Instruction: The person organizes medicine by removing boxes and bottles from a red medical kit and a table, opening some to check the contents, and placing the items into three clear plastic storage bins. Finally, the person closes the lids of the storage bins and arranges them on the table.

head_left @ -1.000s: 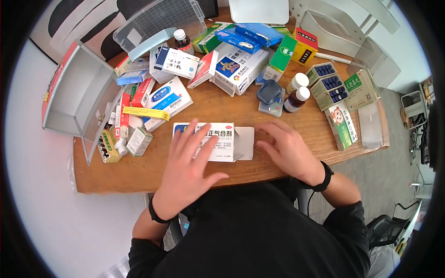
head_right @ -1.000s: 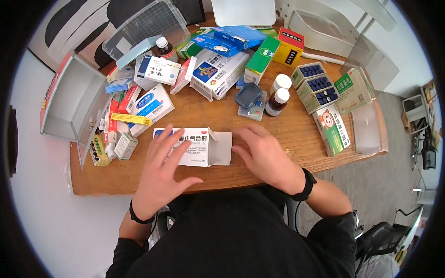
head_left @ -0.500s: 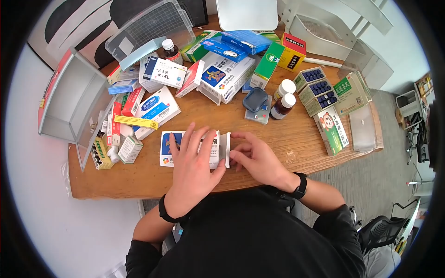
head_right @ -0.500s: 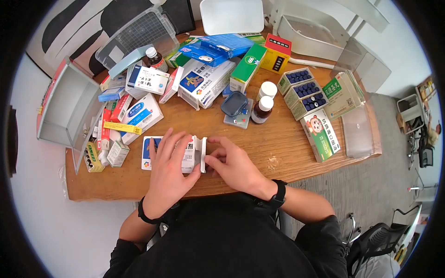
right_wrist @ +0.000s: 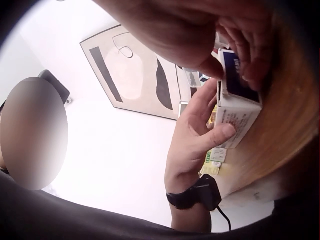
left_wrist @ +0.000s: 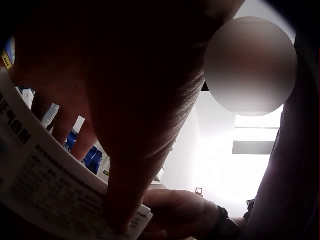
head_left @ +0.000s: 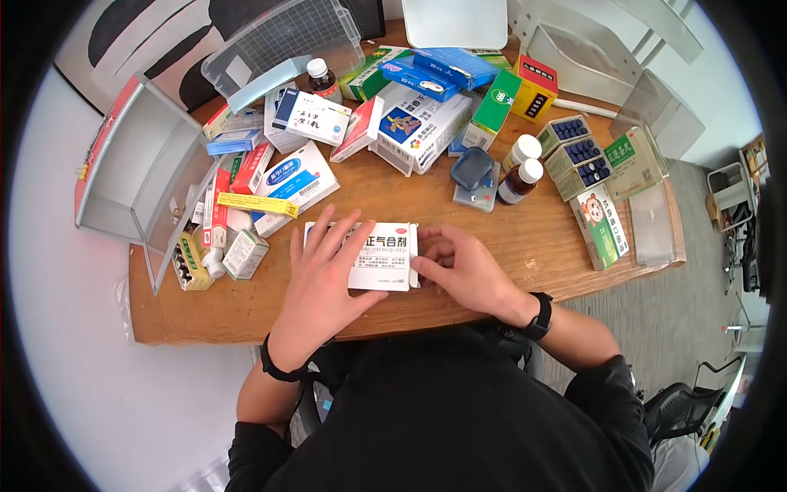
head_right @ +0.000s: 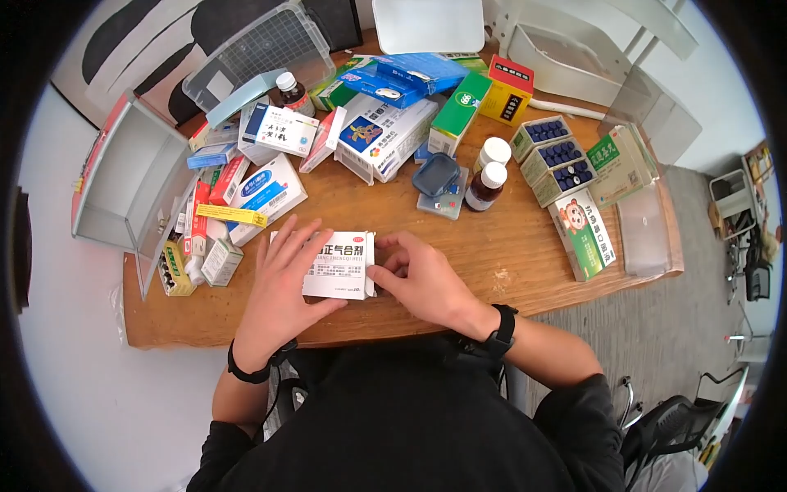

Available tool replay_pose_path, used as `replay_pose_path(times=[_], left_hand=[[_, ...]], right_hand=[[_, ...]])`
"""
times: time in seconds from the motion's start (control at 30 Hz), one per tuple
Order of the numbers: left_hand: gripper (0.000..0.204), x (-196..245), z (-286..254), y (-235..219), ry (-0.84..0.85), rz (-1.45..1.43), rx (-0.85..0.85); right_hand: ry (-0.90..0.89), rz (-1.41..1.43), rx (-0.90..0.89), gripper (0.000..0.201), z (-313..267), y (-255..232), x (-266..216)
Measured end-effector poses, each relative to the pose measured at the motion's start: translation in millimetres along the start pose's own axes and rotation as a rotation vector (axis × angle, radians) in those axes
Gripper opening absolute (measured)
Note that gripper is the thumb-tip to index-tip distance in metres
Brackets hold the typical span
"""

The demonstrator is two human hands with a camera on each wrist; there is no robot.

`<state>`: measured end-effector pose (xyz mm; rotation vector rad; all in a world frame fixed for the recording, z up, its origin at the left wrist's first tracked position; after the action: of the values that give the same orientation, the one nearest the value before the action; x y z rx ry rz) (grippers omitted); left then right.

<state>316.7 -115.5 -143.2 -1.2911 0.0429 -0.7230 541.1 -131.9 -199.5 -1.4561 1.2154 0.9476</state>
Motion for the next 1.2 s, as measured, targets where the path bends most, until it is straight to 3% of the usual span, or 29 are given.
replay_pose_path(times=[0.2,0.5,0.6,0.73,0.8,0.9,1.13,1.2], left_hand=[[0.094,-5.2,-3.5,3.7,0.008,-0.058,0.003],[0.092,-0.4,-3.7,2.9,-0.014,-0.03,0.042],[0.092,1.1,-4.3,4.4,-0.017,-0.025,0.067],[0.092,-2.1,-5.2,6.2,-0.007,-0.066,0.058],[0.092,-2.3,-5.2,5.6,0.0,-0.076,0.06],[0.092,-2.0,-4.8,3.6,0.006,-0.085,0.06],[0.09,-3.7,-5.8,4.3,0.006,-0.097,0.069],[0.091,0.5,-2.9,3.9,0.001,-0.082,0.069]], right_hand=[[0.141,0.127,-0.06,0.044,3.1,3.4,-1.0],[0.136,0.386,-0.076,0.023,1.3,14.5,10.2],[-0.01,0.321,-0.051,0.014,-7.3,18.6,5.9],[-0.007,0.23,-0.078,0.009,-3.5,14.6,-3.0],[0.043,0.171,-0.185,0.01,3.0,10.8,-4.8],[0.018,0.148,-0.112,0.012,12.4,1.1,-3.2],[0.002,0.126,-0.131,0.01,15.2,7.6,-9.1],[-0.001,0.221,-0.093,0.009,21.8,8.4,-3.5]])
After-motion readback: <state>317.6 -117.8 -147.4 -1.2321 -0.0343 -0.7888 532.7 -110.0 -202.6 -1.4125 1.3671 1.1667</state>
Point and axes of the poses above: each hand's wrist, its own z-axis towards the middle knuckle, its own y-axis out of the palm, x = y × z, the point moved 4 cm from there along z, towards the middle knuckle, and after that the axes turned 14 degrees about x, right-handed, at the moved point
